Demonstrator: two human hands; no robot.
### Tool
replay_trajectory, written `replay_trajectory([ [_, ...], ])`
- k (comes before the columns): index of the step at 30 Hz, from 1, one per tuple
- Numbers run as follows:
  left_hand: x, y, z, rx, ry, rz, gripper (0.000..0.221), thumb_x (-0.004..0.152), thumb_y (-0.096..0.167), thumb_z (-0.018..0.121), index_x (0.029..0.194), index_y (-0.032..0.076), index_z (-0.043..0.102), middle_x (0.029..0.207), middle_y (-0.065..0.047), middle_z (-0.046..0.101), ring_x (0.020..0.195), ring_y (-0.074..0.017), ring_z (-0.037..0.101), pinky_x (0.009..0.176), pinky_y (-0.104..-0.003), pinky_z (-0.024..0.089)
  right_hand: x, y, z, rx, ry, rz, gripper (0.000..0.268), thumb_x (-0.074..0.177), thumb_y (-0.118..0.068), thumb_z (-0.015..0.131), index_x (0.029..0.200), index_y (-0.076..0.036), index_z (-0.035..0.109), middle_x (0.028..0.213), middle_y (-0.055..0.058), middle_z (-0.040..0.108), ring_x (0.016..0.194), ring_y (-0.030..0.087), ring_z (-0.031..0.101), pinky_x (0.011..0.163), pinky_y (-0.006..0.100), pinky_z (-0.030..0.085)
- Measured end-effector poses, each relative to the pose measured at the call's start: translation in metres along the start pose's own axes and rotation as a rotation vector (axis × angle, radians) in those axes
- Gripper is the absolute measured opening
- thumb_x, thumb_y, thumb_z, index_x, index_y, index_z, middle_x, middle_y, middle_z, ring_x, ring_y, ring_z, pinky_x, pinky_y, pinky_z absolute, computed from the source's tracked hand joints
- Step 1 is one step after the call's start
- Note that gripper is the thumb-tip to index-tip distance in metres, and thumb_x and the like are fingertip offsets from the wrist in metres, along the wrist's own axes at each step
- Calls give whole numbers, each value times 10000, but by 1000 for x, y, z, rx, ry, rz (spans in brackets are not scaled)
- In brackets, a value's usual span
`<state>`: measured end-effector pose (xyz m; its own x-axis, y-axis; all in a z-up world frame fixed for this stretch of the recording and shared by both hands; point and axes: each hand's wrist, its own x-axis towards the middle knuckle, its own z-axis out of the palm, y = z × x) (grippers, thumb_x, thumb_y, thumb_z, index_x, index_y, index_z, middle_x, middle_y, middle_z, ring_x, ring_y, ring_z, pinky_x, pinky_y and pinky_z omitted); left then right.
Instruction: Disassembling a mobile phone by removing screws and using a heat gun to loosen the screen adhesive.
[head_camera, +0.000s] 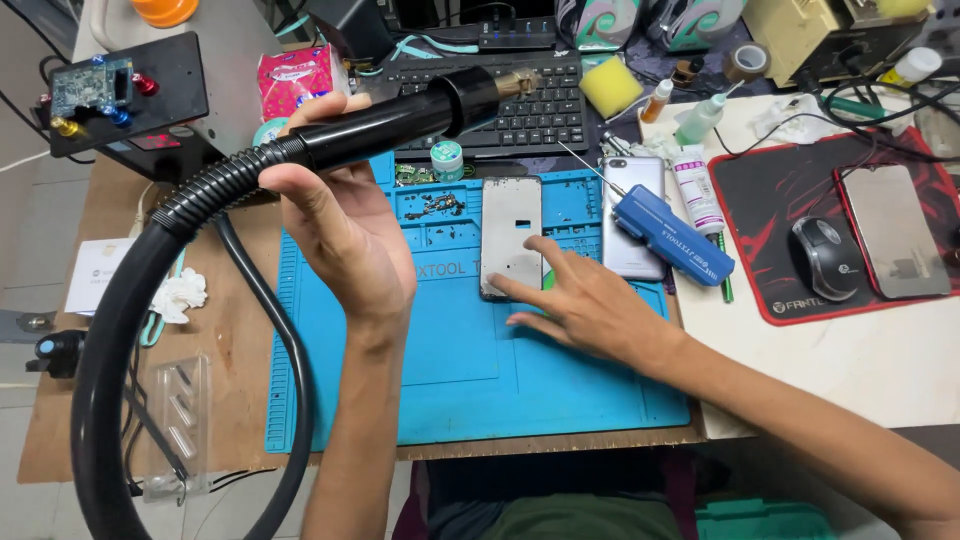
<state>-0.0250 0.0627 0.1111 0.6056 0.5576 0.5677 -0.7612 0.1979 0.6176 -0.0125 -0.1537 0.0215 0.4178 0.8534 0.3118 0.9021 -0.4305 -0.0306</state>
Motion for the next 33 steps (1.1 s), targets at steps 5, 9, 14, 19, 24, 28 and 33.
replay_trajectory([
  [5,5,15,5,89,4,-24,572,1043,595,401,1168,77,608,1165,-57,622,1140,-171,623,1076,-289,516,11,-8,11,-89,-68,44,511,1019,-615,417,1476,-388,452,1379,247,406,671,321,630,526,425,584],
  [9,8,22,4,111,6,-35,553,1024,615,415,1138,104,591,1145,-36,594,1091,-137,599,1016,-262,519,17,-14,3,-73,-38,43,373,1038,-589,413,1238,-289,509,1322,239,436,645,321,551,560,417,524],
  [14,17,33,1,57,94,-94,574,909,671,461,1023,121,577,974,-75,618,951,-201,627,945,-310,511,7,-6,-9,12,-25,154,303,1009,-464,583,1239,-268,562,1345,251,386,739,373,576,631,495,535],
  [19,19,44,-2,-1,105,-56,529,907,637,462,1020,123,513,877,-139,615,879,-281,635,991,-413,535,-4,7,-28,180,-64,344,264,1021,-325,598,1267,-233,569,1355,232,365,866,411,588,592,500,546],
  [24,25,51,-10,34,145,8,567,856,676,481,1002,129,524,826,-126,566,834,-288,603,923,-398,506,-14,17,-27,272,-55,326,348,981,-341,664,1259,-250,475,1409,206,323,1169,399,556,791,466,562],
  [28,28,50,-8,62,107,42,546,877,669,486,1003,139,525,870,-95,550,850,-228,581,915,-351,479,-9,27,-14,394,-94,247,492,906,-313,742,1251,-169,421,1383,196,319,1199,346,571,598,340,616],
  [33,29,35,6,-60,55,-21,523,914,631,452,990,116,492,760,-110,486,738,-268,525,804,-406,516,6,50,0,215,37,-103,363,895,-119,719,1173,-95,487,1372,234,464,1265,413,508,1062,524,450],
])
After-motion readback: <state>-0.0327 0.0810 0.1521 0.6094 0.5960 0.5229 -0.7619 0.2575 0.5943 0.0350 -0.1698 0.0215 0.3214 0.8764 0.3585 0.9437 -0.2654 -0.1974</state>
